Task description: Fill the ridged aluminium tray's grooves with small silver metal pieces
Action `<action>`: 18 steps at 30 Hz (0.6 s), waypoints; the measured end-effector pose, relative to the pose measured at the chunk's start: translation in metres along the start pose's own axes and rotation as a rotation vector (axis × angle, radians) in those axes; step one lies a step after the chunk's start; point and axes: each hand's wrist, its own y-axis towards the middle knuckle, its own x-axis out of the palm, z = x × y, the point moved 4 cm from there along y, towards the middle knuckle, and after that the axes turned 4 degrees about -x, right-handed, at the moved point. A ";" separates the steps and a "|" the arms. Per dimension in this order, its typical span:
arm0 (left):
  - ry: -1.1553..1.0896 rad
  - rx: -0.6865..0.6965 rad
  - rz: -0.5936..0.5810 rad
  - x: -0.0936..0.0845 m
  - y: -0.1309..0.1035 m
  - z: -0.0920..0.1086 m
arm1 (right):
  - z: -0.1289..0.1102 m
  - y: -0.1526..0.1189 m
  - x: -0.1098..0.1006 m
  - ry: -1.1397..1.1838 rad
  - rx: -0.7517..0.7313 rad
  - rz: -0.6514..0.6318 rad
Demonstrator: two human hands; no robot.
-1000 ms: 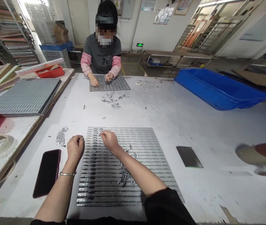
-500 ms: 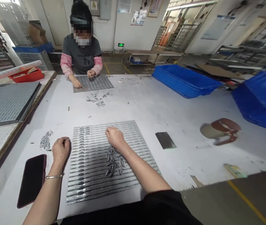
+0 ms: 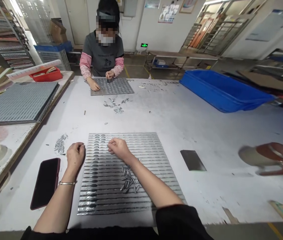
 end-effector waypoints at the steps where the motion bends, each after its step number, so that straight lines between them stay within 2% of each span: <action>1: 0.001 0.001 -0.002 0.000 0.000 0.000 | 0.002 0.005 0.012 0.054 0.031 0.001; 4: 0.005 0.007 -0.014 0.001 -0.002 0.001 | 0.004 0.016 0.035 0.011 0.053 0.034; 7: 0.013 0.007 -0.018 0.001 -0.003 0.001 | 0.001 0.019 0.039 -0.105 0.044 0.092; 14: 0.016 0.003 -0.027 0.000 -0.004 0.002 | -0.009 0.022 0.032 -0.314 0.025 0.166; 16: 0.009 0.002 -0.021 -0.002 -0.004 0.003 | -0.011 0.017 0.021 -0.326 0.022 0.192; 18: 0.004 0.003 -0.021 -0.002 -0.003 0.004 | -0.011 0.005 -0.001 -0.351 -0.002 0.244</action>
